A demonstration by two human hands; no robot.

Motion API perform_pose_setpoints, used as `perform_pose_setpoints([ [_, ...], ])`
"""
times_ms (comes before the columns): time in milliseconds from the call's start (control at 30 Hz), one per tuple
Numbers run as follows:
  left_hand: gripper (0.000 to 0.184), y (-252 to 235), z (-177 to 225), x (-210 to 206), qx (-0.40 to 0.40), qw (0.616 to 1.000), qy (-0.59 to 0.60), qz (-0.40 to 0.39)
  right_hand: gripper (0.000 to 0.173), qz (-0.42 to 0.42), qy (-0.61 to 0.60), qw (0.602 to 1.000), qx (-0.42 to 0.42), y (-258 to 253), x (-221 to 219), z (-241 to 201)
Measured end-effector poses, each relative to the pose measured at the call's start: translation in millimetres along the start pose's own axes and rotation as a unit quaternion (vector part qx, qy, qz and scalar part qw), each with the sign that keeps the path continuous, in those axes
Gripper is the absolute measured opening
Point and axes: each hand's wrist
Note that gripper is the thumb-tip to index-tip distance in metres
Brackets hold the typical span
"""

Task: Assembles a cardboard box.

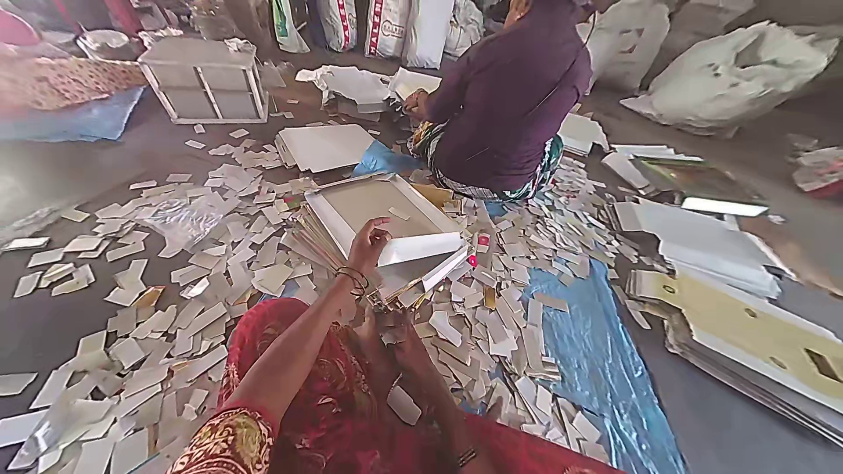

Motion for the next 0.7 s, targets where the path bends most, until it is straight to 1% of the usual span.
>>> perform_pose_setpoints([
  [67, 0.04, 4, 7, 9, -0.009, 0.999, 0.03, 0.021, 0.087, 0.006, -0.025, 1.0, 0.013, 3, 5, -1],
  [133, 0.041, 9, 13, 16, -0.019, 0.997, 0.063, 0.046, 0.07, 0.062, -0.067, 0.996, 0.02, 2, 9, 4],
  [167, 0.041, 12, 17, 17, -0.031, 0.995, 0.073, 0.053, 0.059, 0.093, -0.107, 0.99, 0.004, 0, 15, 4],
  [200, 0.04, 14, 20, 17, -0.05, 0.995, 0.072, 0.04, 0.05, 0.122, -0.164, 0.979, -0.024, 0, 23, 3],
  [233, 0.04, 18, 23, 15, -0.074, 0.996, 0.058, 0.01, 0.045, 0.149, -0.239, 0.959, -0.043, 2, 33, 1],
  [267, 0.039, 21, 26, 9, -0.093, 0.994, 0.039, -0.03, 0.043, 0.177, -0.323, 0.928, -0.051, 5, 45, -1],
  [300, 0.036, 24, 28, 0, -0.108, 0.991, 0.018, -0.073, 0.044, 0.205, -0.404, 0.89, -0.053, 7, 58, -2],
  [367, 0.031, 34, 25, -29, -0.128, 0.977, -0.035, -0.169, 0.059, 0.243, -0.528, 0.812, -0.057, 13, 89, -1],
  [400, 0.033, 41, 24, -45, -0.126, 0.963, -0.07, -0.227, 0.062, 0.258, -0.561, 0.785, -0.053, 16, 102, 2],
  [433, 0.04, 50, 22, -61, -0.111, 0.943, -0.109, -0.295, 0.065, 0.271, -0.57, 0.774, -0.055, 21, 112, 6],
  [467, 0.05, 59, 19, -76, -0.083, 0.911, -0.15, -0.376, 0.065, 0.271, -0.567, 0.776, -0.06, 26, 117, 11],
  [500, 0.063, 67, 13, -90, -0.049, 0.869, -0.191, -0.455, 0.064, 0.271, -0.555, 0.783, -0.074, 30, 117, 16],
  [533, 0.072, 75, 2, -103, -0.028, 0.827, -0.229, -0.513, 0.063, 0.278, -0.535, 0.792, -0.097, 31, 114, 20],
  [567, 0.074, 82, -13, -114, -0.026, 0.794, -0.263, -0.547, 0.065, 0.286, -0.515, 0.8, -0.115, 30, 107, 25],
  [600, 0.073, 88, -24, -121, -0.033, 0.77, -0.294, -0.565, 0.072, 0.289, -0.493, 0.811, -0.13, 28, 99, 28],
  [633, 0.072, 91, -32, -124, -0.042, 0.757, -0.314, -0.571, 0.082, 0.284, -0.473, 0.822, -0.143, 25, 91, 27],
  [667, 0.069, 90, -36, -124, -0.049, 0.758, -0.318, -0.567, 0.091, 0.282, -0.457, 0.83, -0.153, 19, 86, 26],
  [700, 0.065, 88, -39, -122, -0.052, 0.77, -0.307, -0.556, 0.098, 0.282, -0.444, 0.834, -0.166, 14, 81, 25],
])
Point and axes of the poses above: each hand's wrist, its own y-axis away from the middle knuckle, its own x-axis out of the back of the hand, z = x × y, and after that the axes turned 5 degrees about -z, right-handed
